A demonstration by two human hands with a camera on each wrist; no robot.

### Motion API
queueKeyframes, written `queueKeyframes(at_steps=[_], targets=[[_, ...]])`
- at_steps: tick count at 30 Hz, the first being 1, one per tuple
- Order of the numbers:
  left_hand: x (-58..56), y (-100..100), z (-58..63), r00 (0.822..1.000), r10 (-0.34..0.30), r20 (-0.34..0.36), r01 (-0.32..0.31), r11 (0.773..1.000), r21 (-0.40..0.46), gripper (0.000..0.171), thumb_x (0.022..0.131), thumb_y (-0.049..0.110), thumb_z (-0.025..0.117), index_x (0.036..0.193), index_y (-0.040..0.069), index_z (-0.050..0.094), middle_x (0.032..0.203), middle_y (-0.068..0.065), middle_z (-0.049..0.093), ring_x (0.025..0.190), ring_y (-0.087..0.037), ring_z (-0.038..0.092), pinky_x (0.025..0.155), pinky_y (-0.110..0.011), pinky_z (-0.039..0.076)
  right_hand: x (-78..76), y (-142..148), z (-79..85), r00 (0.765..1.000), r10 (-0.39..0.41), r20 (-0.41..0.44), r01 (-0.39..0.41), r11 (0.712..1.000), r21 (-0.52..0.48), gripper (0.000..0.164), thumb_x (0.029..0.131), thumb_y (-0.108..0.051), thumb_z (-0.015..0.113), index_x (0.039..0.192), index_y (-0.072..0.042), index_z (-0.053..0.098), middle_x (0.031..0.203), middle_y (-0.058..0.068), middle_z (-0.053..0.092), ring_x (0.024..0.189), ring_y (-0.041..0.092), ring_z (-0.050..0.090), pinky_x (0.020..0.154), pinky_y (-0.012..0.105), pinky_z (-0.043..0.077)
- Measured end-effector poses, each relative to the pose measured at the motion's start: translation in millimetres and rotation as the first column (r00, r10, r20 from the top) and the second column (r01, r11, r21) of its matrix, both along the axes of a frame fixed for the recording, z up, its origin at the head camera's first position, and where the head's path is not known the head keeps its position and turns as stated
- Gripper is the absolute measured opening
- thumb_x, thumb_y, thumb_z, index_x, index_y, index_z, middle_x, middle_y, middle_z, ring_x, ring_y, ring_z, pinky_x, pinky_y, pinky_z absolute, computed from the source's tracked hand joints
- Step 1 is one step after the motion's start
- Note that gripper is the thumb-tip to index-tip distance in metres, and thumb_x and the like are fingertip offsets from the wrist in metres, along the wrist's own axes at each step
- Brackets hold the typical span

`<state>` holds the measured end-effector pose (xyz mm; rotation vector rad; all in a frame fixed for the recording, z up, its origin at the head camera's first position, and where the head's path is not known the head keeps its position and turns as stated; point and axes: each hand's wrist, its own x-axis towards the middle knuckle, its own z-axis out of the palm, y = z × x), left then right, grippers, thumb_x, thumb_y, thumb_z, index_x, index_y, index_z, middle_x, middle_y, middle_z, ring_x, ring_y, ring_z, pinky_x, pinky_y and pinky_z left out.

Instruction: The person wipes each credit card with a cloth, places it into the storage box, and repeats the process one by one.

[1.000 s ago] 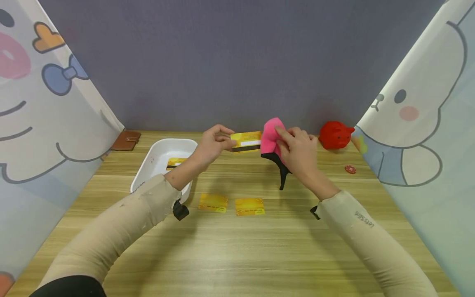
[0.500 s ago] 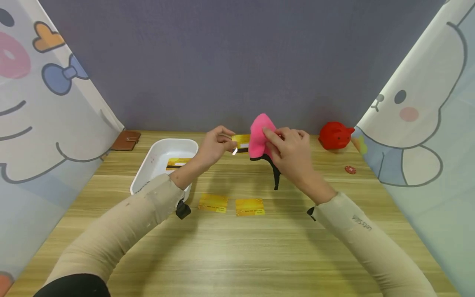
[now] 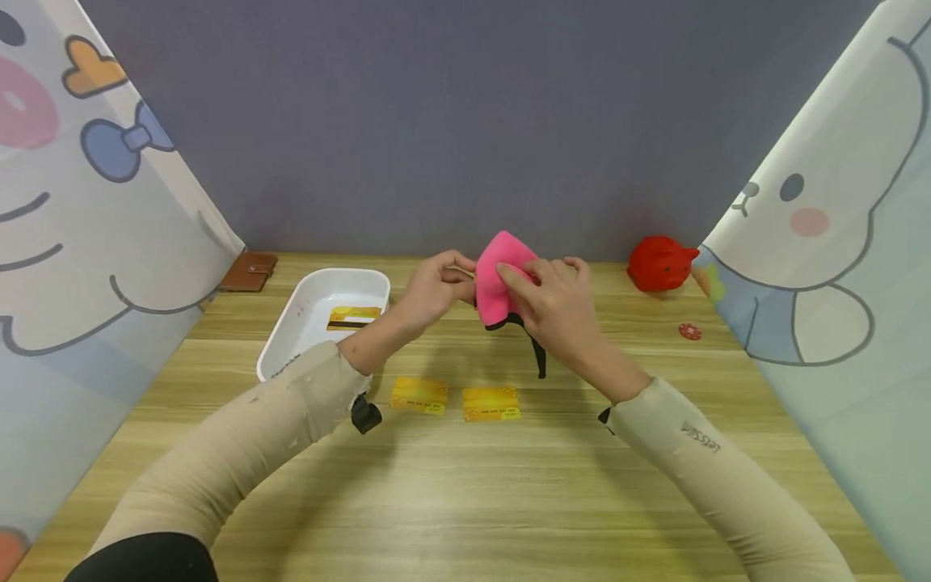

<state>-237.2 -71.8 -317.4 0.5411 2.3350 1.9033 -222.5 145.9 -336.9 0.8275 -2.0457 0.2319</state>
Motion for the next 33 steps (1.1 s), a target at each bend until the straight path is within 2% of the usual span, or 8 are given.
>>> queueKeyframes(at_steps=[4, 10, 16, 20, 24, 26, 29, 33], targets=[[0.2, -10.9, 5.2, 0.999, 0.013, 0.05, -0.013, 1.0, 0.003, 0.026, 0.094, 0.005, 0.068, 0.119, 0.002, 0.063, 0.103, -0.019, 0.075, 0.079, -0.018, 0.07, 0.091, -0.044, 0.055, -0.4, 5.2, 2.4, 1.0, -0.024, 0.018, 0.024, 1.0, 0.005, 0.027, 0.093, -0.017, 0.072, 0.12, -0.019, 0.072, 0.098, 0.016, 0.068, 0.084, 0.037, 0.066, 0.091, 0.063, 0.043], [-0.8, -43.0, 16.2, 0.995, 0.037, 0.095, -0.033, 0.998, -0.045, 0.032, 0.095, 0.015, 0.07, 0.125, 0.01, 0.062, 0.098, -0.001, 0.075, 0.093, -0.029, 0.069, 0.104, -0.048, 0.048, -3.7, 19.6, 0.9, 0.997, -0.066, 0.046, 0.067, 0.998, -0.009, 0.029, 0.092, -0.014, 0.072, 0.12, -0.017, 0.072, 0.098, 0.019, 0.069, 0.083, 0.039, 0.065, 0.091, 0.065, 0.042], [-7.4, -88.5, 27.9, 0.989, 0.129, 0.066, -0.121, 0.985, -0.122, 0.034, 0.098, 0.018, 0.067, 0.13, 0.013, 0.06, 0.102, 0.004, 0.075, 0.094, -0.015, 0.067, 0.102, -0.045, 0.048, -5.0, 32.5, -3.4, 0.994, -0.094, 0.058, 0.096, 0.995, -0.028, 0.028, 0.091, -0.013, 0.072, 0.119, -0.018, 0.073, 0.098, 0.019, 0.069, 0.083, 0.039, 0.065, 0.09, 0.065, 0.041], [-15.2, -121.4, 32.9, 0.972, 0.236, 0.009, -0.226, 0.941, -0.251, 0.036, 0.099, 0.021, 0.065, 0.133, 0.011, 0.059, 0.102, 0.005, 0.072, 0.089, -0.008, 0.066, 0.089, -0.03, 0.054, -4.8, 38.0, -4.6, 0.992, -0.105, 0.068, 0.108, 0.993, -0.044, 0.028, 0.091, -0.014, 0.072, 0.119, -0.018, 0.072, 0.098, 0.018, 0.068, 0.084, 0.039, 0.064, 0.091, 0.064, 0.041], [-24.0, -147.7, 30.7, 0.947, 0.321, -0.011, -0.298, 0.864, -0.406, 0.039, 0.101, 0.022, 0.062, 0.137, 0.008, 0.058, 0.114, -0.008, 0.069, 0.086, -0.009, 0.065, 0.076, -0.021, 0.053, -4.4, 40.3, -4.5, 0.992, -0.1, 0.081, 0.105, 0.993, -0.057, 0.03, 0.091, -0.014, 0.072, 0.12, -0.018, 0.071, 0.099, 0.018, 0.068, 0.084, 0.039, 0.064, 0.091, 0.063, 0.041], [-26.7, -156.6, 27.5, 0.935, 0.355, -0.009, -0.317, 0.823, -0.471, 0.04, 0.1, 0.02, 0.061, 0.137, 0.005, 0.057, 0.121, -0.017, 0.066, 0.085, -0.012, 0.065, 0.074, -0.022, 0.054, -4.2, 40.1, -4.3, 0.992, -0.095, 0.082, 0.1, 0.993, -0.059, 0.03, 0.091, -0.014, 0.072, 0.12, -0.018, 0.071, 0.099, 0.018, 0.068, 0.084, 0.039, 0.064, 0.091, 0.063, 0.04], [-32.2, -167.8, 19.4, 0.919, 0.393, 0.02, -0.319, 0.775, -0.546, 0.042, 0.099, 0.015, 0.06, 0.138, 0.001, 0.057, 0.116, -0.02, 0.067, 0.082, -0.015, 0.064, 0.075, -0.028, 0.056, -3.8, 39.2, -4.3, 0.993, -0.088, 0.083, 0.093, 0.994, -0.06, 0.03, 0.091, -0.014, 0.072, 0.12, -0.018, 0.071, 0.098, 0.018, 0.068, 0.083, 0.039, 0.063, 0.091, 0.064, 0.04], [-39.7, -179.4, 6.4, 0.909, 0.405, 0.099, -0.27, 0.752, -0.601, 0.043, 0.097, 0.01, 0.06, 0.138, -0.004, 0.056, 0.102, -0.014, 0.069, 0.076, -0.012, 0.062, 0.079, -0.039, 0.058, -2.5, 38.5, -5.1, 0.993, -0.081, 0.087, 0.087, 0.994, -0.064, 0.03, 0.091, -0.014, 0.072, 0.12, -0.017, 0.072, 0.098, 0.018, 0.068, 0.084, 0.039, 0.063, 0.091, 0.064, 0.04]])
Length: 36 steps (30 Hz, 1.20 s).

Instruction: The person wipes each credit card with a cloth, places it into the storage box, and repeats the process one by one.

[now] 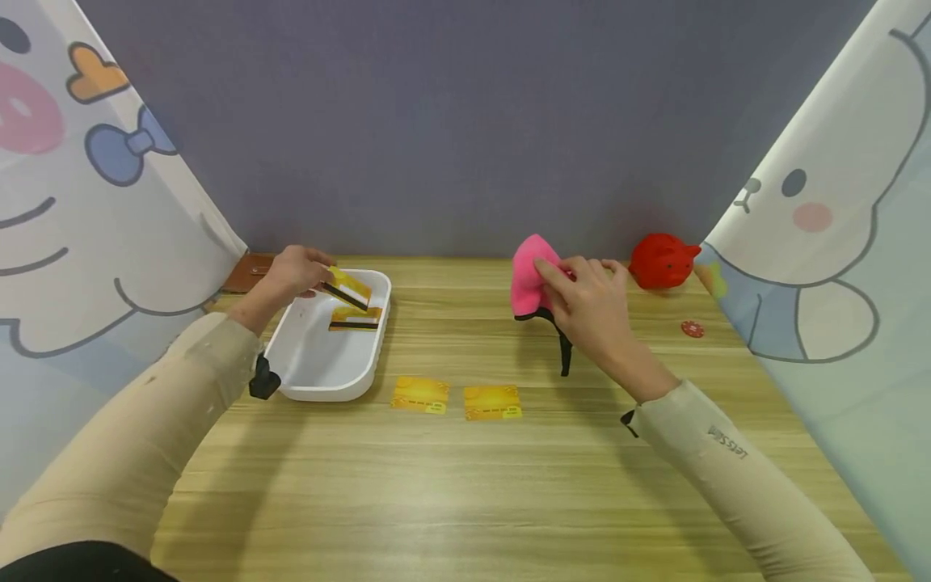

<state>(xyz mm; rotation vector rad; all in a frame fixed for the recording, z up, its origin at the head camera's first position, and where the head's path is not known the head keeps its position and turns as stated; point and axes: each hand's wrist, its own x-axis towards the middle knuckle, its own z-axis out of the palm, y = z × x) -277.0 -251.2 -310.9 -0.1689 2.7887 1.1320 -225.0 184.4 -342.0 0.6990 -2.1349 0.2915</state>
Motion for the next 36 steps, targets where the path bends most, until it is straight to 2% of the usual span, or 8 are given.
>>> queueKeyframes(at_steps=[6, 10, 16, 21, 24, 27, 33, 36], targets=[[-6.7, -4.2, -15.8, 0.994, -0.037, 0.099, 0.037, 0.999, 0.0, 0.045, 0.096, 0.006, 0.057, 0.139, -0.008, 0.051, 0.098, -0.015, 0.073, 0.075, -0.01, 0.064, 0.074, -0.037, 0.057, -0.1, 0.6, -0.9, 1.0, -0.006, 0.001, 0.006, 1.0, 0.005, 0.03, 0.091, -0.014, 0.072, 0.121, -0.017, 0.072, 0.098, 0.018, 0.067, 0.085, 0.039, 0.063, 0.091, 0.064, 0.04], [-6.7, -5.7, -19.6, 0.991, -0.06, 0.119, 0.065, 0.997, -0.038, 0.051, 0.096, 0.009, 0.055, 0.143, -0.009, 0.045, 0.117, -0.026, 0.068, 0.088, -0.02, 0.067, 0.075, -0.039, 0.056, 0.2, -1.0, -1.2, 1.0, 0.001, 0.002, -0.001, 1.0, 0.003, 0.03, 0.091, -0.014, 0.072, 0.121, -0.017, 0.072, 0.099, 0.019, 0.067, 0.086, 0.039, 0.063, 0.091, 0.064, 0.04], [-7.4, -0.7, -16.8, 0.991, -0.123, 0.043, 0.129, 0.976, -0.177, 0.053, 0.096, 0.016, 0.056, 0.143, -0.005, 0.046, 0.138, -0.031, 0.053, 0.096, -0.035, 0.059, 0.066, -0.037, 0.05, -0.1, -3.6, -0.4, 1.0, 0.01, 0.001, -0.01, 1.0, -0.003, 0.03, 0.091, -0.013, 0.071, 0.121, -0.017, 0.072, 0.098, 0.018, 0.067, 0.085, 0.039, 0.063, 0.091, 0.064, 0.039], [1.9, 28.1, -7.7, 0.974, -0.206, -0.093, 0.176, 0.95, -0.257, 0.044, 0.099, 0.019, 0.055, 0.139, 0.002, 0.055, 0.131, -0.027, 0.062, 0.113, -0.042, 0.063, 0.082, -0.048, 0.053, -0.6, -5.6, 0.2, 1.0, 0.014, 0.003, -0.014, 1.0, -0.002, 0.03, 0.091, -0.012, 0.071, 0.121, -0.016, 0.072, 0.098, 0.018, 0.067, 0.084, 0.038, 0.063, 0.091, 0.064, 0.039], [12.9, 54.2, -4.8, 0.931, -0.31, -0.19, 0.258, 0.932, -0.256, 0.037, 0.101, 0.017, 0.056, 0.136, 0.004, 0.059, 0.121, -0.022, 0.069, 0.105, -0.037, 0.067, 0.085, -0.049, 0.053, -0.3, -5.7, 0.9, 1.0, 0.015, 0.001, -0.015, 1.0, -0.001, 0.03, 0.091, -0.012, 0.071, 0.121, -0.016, 0.072, 0.098, 0.018, 0.068, 0.083, 0.038, 0.063, 0.091, 0.065, 0.039], [27.4, 79.3, -4.7, 0.869, -0.451, -0.202, 0.398, 0.881, -0.255, 0.033, 0.1, 0.016, 0.06, 0.132, 0.007, 0.063, 0.112, -0.016, 0.073, 0.097, -0.029, 0.069, 0.082, -0.044, 0.054, 0.4, -6.0, 1.4, 1.0, 0.014, 0.002, -0.014, 1.0, 0.0, 0.03, 0.091, -0.012, 0.071, 0.121, -0.016, 0.072, 0.098, 0.018, 0.068, 0.084, 0.038, 0.063, 0.091, 0.065, 0.039], [61.9, 113.4, -15.7, 0.73, -0.683, 0.024, 0.649, 0.682, -0.338, 0.036, 0.097, 0.02, 0.066, 0.131, 0.01, 0.064, 0.116, -0.009, 0.072, 0.102, -0.022, 0.069, 0.086, -0.039, 0.056, 2.5, -6.4, 1.6, 1.0, 0.016, -0.004, -0.016, 1.0, 0.0, 0.03, 0.091, -0.012, 0.071, 0.121, -0.016, 0.072, 0.098, 0.017, 0.068, 0.084, 0.038, 0.063, 0.091, 0.065, 0.04], [76.2, 123.6, -30.5, 0.694, -0.708, 0.129, 0.692, 0.609, -0.387, 0.041, 0.096, 0.022, 0.069, 0.134, 0.009, 0.062, 0.125, -0.011, 0.068, 0.111, -0.026, 0.065, 0.093, -0.041, 0.054, 2.6, -7.5, 1.5, 1.0, 0.02, -0.013, -0.02, 1.0, -0.007, 0.029, 0.091, -0.012, 0.072, 0.119, -0.017, 0.072, 0.097, 0.017, 0.068, 0.085, 0.038, 0.063, 0.09, 0.064, 0.04]])
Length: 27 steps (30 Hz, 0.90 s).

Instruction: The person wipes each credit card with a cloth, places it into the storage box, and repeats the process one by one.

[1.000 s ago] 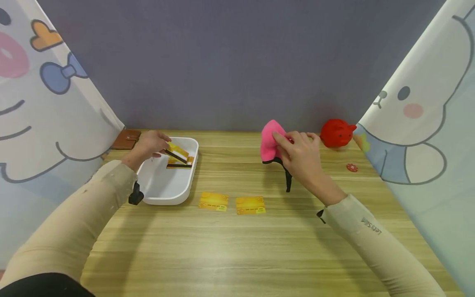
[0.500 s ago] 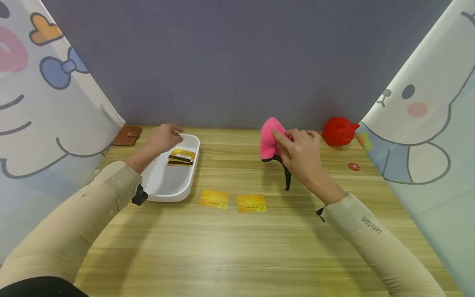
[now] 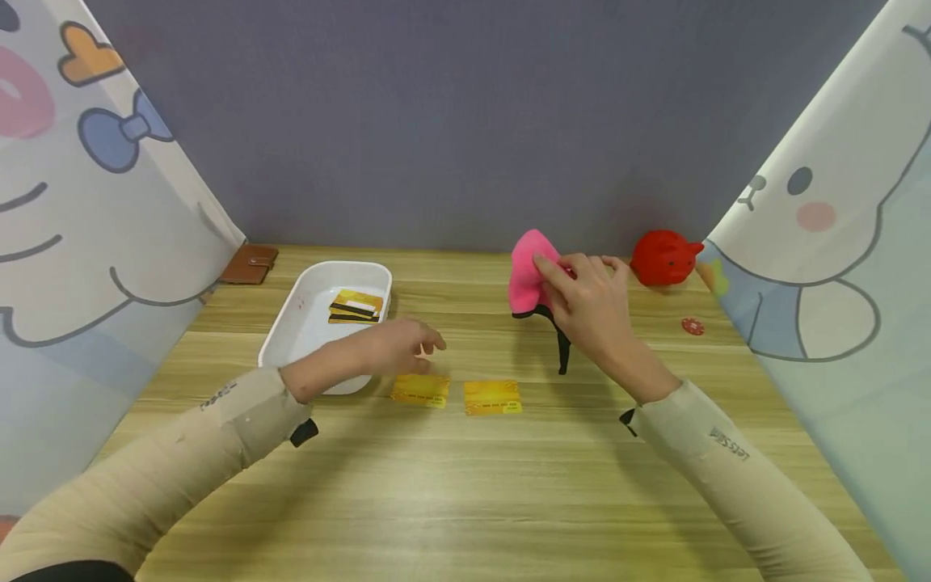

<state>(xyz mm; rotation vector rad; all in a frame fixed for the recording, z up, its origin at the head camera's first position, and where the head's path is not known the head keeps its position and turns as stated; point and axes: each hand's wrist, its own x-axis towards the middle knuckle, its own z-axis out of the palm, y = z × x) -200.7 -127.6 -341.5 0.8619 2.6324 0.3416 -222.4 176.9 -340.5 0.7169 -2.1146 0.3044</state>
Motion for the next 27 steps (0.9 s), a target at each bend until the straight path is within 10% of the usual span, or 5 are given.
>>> queueKeyframes(at_steps=[9, 27], targets=[[22.9, 9.0, -36.4, 0.995, -0.011, -0.1, -0.016, 0.962, -0.272, 0.053, 0.09, 0.028, 0.077, 0.13, -0.001, 0.06, 0.135, -0.023, 0.054, 0.122, -0.04, 0.053, 0.096, -0.05, 0.052, 1.7, -5.0, 0.7, 1.0, 0.025, 0.0, -0.025, 1.0, -0.001, 0.027, 0.092, -0.012, 0.07, 0.119, -0.016, 0.073, 0.098, 0.017, 0.068, 0.088, 0.037, 0.065, 0.091, 0.064, 0.04], [11.3, 5.5, -42.4, 0.998, 0.051, -0.035, -0.059, 0.959, -0.277, 0.068, 0.087, 0.033, 0.08, 0.135, -0.002, 0.048, 0.139, -0.025, 0.05, 0.129, -0.041, 0.047, 0.106, -0.05, 0.045, 2.8, -7.1, 1.9, 1.0, 0.022, 0.02, -0.022, 1.0, -0.007, 0.029, 0.092, -0.013, 0.071, 0.121, -0.016, 0.072, 0.1, 0.017, 0.068, 0.09, 0.037, 0.064, 0.092, 0.065, 0.039]])
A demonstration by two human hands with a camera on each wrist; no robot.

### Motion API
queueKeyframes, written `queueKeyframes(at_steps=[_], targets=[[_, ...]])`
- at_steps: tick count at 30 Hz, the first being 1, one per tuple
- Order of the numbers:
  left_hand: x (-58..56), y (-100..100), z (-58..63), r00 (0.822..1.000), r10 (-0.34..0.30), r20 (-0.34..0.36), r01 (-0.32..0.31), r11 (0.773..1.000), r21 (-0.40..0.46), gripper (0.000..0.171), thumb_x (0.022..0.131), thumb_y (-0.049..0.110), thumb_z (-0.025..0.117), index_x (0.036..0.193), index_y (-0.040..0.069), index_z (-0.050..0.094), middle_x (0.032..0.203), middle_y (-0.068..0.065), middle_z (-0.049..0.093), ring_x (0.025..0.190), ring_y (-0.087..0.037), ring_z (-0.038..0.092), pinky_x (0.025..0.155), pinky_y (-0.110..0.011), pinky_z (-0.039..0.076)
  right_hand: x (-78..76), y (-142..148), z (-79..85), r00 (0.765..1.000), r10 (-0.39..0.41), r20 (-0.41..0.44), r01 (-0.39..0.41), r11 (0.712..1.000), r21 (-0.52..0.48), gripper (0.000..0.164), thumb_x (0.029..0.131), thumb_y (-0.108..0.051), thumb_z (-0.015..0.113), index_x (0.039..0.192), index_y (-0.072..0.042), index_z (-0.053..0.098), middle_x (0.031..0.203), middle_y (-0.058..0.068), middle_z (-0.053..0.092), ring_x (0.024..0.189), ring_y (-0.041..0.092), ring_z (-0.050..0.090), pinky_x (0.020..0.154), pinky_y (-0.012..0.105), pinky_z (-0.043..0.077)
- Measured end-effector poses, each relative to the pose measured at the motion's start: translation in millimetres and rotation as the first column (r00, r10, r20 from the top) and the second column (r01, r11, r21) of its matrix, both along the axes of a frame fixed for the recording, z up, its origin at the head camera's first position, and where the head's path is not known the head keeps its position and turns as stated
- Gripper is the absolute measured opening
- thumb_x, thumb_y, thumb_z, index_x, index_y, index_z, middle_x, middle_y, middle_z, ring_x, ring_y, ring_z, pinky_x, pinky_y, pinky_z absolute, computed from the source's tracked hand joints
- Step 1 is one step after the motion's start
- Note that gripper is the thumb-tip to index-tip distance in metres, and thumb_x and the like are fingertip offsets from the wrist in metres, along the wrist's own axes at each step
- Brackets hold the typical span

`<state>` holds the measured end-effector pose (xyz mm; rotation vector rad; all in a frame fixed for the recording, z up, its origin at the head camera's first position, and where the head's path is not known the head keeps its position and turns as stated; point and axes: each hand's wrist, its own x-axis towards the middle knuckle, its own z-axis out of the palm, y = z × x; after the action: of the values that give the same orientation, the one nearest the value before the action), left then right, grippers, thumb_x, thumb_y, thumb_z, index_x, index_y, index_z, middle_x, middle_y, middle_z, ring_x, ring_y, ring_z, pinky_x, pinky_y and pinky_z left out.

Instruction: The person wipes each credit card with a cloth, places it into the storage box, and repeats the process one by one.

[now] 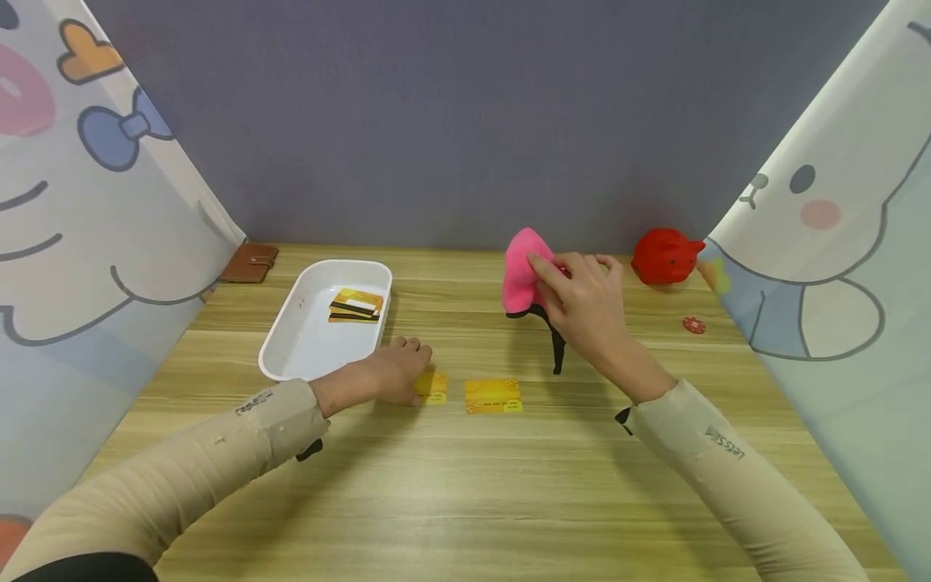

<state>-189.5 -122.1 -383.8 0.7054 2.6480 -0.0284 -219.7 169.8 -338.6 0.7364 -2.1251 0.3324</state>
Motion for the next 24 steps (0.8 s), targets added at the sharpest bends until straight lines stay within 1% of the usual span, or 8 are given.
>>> queueKeyframes(at_steps=[4, 10, 13, 16, 18, 20, 23, 24], targets=[[1.8, 0.0, 1.4, 1.0, 0.011, 0.006, -0.011, 1.0, 0.003, 0.065, 0.087, 0.032, 0.079, 0.134, -0.001, 0.048, 0.135, -0.023, 0.053, 0.125, -0.04, 0.05, 0.103, -0.049, 0.046, -0.4, -0.2, -0.2, 1.0, 0.0, -0.001, 0.0, 1.0, -0.008, 0.029, 0.091, -0.012, 0.071, 0.12, -0.015, 0.073, 0.1, 0.017, 0.068, 0.09, 0.037, 0.064, 0.092, 0.064, 0.039], [4.1, 0.3, 0.2, 1.0, 0.025, 0.004, -0.025, 1.0, 0.002, 0.065, 0.088, 0.031, 0.079, 0.135, -0.001, 0.049, 0.134, -0.023, 0.055, 0.128, -0.04, 0.049, 0.108, -0.052, 0.042, -1.4, -0.9, -1.7, 1.0, 0.0, 0.001, 0.0, 1.0, -0.01, 0.03, 0.091, -0.012, 0.071, 0.121, -0.015, 0.072, 0.1, 0.016, 0.068, 0.089, 0.037, 0.064, 0.092, 0.064, 0.039], [3.6, 0.1, -1.1, 1.0, 0.029, -0.004, -0.029, 1.0, 0.01, 0.064, 0.086, 0.031, 0.08, 0.133, -0.002, 0.05, 0.129, -0.022, 0.056, 0.124, -0.039, 0.05, 0.106, -0.052, 0.043, -1.4, -1.0, -1.6, 1.0, -0.001, 0.002, 0.001, 1.0, -0.007, 0.03, 0.091, -0.012, 0.071, 0.121, -0.015, 0.072, 0.1, 0.017, 0.068, 0.09, 0.037, 0.064, 0.092, 0.064, 0.039], [2.8, -0.2, -2.4, 0.999, 0.03, -0.016, -0.03, 0.999, 0.021, 0.064, 0.085, 0.031, 0.082, 0.132, -0.001, 0.052, 0.127, -0.02, 0.055, 0.121, -0.036, 0.049, 0.102, -0.05, 0.045, -0.9, -0.8, -1.1, 1.0, -0.003, 0.001, 0.003, 1.0, -0.005, 0.03, 0.092, -0.012, 0.071, 0.121, -0.015, 0.072, 0.1, 0.017, 0.068, 0.09, 0.037, 0.064, 0.092, 0.064, 0.039], [2.8, -0.2, -2.8, 0.999, 0.024, -0.028, -0.024, 0.999, 0.025, 0.064, 0.084, 0.033, 0.082, 0.132, 0.003, 0.052, 0.127, -0.018, 0.054, 0.119, -0.034, 0.049, 0.099, -0.048, 0.046, -0.2, -0.7, -0.4, 1.0, -0.003, 0.0, 0.003, 1.0, -0.008, 0.03, 0.092, -0.013, 0.071, 0.121, -0.015, 0.073, 0.1, 0.017, 0.068, 0.09, 0.037, 0.064, 0.092, 0.064, 0.039], [3.3, 0.2, -2.9, 0.999, 0.017, -0.044, -0.016, 0.999, 0.032, 0.063, 0.084, 0.034, 0.082, 0.132, 0.006, 0.053, 0.129, -0.016, 0.056, 0.118, -0.034, 0.051, 0.098, -0.05, 0.046, 0.2, -0.3, -0.2, 1.0, -0.004, -0.001, 0.004, 1.0, -0.009, 0.03, 0.091, -0.013, 0.072, 0.121, -0.015, 0.072, 0.1, 0.016, 0.068, 0.089, 0.037, 0.064, 0.093, 0.064, 0.039], [5.1, 1.4, -2.0, 0.999, 0.016, -0.049, -0.014, 0.998, 0.053, 0.057, 0.084, 0.034, 0.082, 0.129, 0.013, 0.054, 0.129, -0.012, 0.063, 0.116, -0.034, 0.058, 0.098, -0.055, 0.043, 0.9, -0.3, 0.0, 1.0, -0.005, 0.005, 0.005, 1.0, -0.01, 0.031, 0.091, -0.013, 0.072, 0.122, -0.015, 0.072, 0.1, 0.016, 0.068, 0.088, 0.037, 0.064, 0.093, 0.064, 0.039], [5.7, 1.8, -1.9, 0.999, 0.018, -0.043, -0.015, 0.998, 0.065, 0.055, 0.085, 0.033, 0.082, 0.128, 0.014, 0.054, 0.128, -0.011, 0.065, 0.114, -0.034, 0.06, 0.097, -0.055, 0.045, 1.2, -0.2, -0.2, 1.0, -0.006, 0.006, 0.006, 1.0, -0.007, 0.031, 0.091, -0.013, 0.072, 0.122, -0.015, 0.072, 0.1, 0.017, 0.068, 0.087, 0.037, 0.063, 0.093, 0.065, 0.038]])
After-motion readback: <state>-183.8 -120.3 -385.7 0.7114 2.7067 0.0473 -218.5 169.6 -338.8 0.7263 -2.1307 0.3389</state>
